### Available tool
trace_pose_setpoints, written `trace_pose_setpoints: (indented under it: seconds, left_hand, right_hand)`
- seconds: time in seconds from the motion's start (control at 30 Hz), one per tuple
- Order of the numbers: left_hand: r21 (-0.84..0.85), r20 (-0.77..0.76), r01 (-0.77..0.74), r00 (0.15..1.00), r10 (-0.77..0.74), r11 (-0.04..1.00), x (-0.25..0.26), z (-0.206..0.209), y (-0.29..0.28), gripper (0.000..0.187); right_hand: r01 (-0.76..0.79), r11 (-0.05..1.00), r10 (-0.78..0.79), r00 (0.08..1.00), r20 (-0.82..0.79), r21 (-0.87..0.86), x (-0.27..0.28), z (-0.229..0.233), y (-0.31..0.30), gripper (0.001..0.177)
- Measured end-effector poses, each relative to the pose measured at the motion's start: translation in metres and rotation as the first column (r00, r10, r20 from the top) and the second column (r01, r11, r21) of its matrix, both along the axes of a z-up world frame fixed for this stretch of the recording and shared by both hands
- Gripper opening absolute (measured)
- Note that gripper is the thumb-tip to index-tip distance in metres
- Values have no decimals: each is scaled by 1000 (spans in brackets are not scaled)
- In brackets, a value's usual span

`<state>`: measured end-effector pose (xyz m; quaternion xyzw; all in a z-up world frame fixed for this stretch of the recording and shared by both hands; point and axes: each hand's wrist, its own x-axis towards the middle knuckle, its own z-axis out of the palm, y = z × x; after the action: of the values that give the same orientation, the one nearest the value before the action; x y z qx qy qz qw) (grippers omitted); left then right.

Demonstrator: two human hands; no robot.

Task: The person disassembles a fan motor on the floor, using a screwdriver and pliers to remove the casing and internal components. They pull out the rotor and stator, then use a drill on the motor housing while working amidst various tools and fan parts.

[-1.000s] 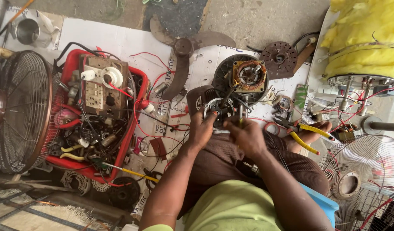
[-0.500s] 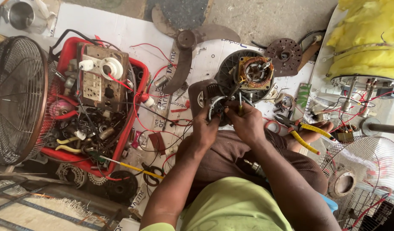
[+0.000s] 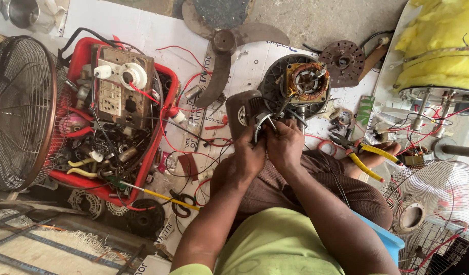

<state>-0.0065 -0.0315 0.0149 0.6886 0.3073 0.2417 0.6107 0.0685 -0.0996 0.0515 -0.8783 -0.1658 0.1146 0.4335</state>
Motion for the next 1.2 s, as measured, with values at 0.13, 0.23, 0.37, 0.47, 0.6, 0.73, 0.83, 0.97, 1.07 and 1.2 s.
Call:
trace_pose_setpoints:
  seconds: [0.13,0.23,0.37,0.47,0.6,0.73,0.83,0.97,1.07,1.2]
  left_hand:
    - [-16,-9,0,1000,0,1000,1,4,0,46]
    - [-67,-47,8,999,-11,998,1,8,1,52]
    - [6,-16,9,1000,-9,1000,0,1,-2,45]
    - [-30,-8,15,1000,-16,999,-7,-19,-4,43]
    - [-901,277,170,934,226,399,-19,-129,-9,30]
    - [-990,97,80,985,141,117,-27,-124,12,52]
    - [-983,181,173,971,153,63,-35,-141,25,54]
    - [-722,139,108,990,-11,683,-22,-88,23,47]
    - [-288,41,155,988,-150,945,-7,-43,15,45]
    - [-109,-26,171,984,-175,979,-5,-28,14,44]
  right_hand:
    - [-15,1000,15,999,31,6,0,0,1,10]
    - [40,999,-40,999,-6,-5,2,-2,0,8]
    - [-11,1000,11,991,130,2,6,-10,-3,7]
    - [-19,1000,18,989,148,2,6,-21,-4,8]
    - [-67,992,71,997,33,-108,10,-57,-12,6]
    - [-113,991,121,983,138,-65,1,-130,-19,17]
    - [-44,999,43,990,133,6,-4,-111,-5,18]
    - [62,995,-58,997,48,-83,-5,-14,9,11]
    - [75,990,-78,997,-27,-120,-1,0,13,14]
    - [87,995,-89,996,-31,-52,-6,-1,14,16]
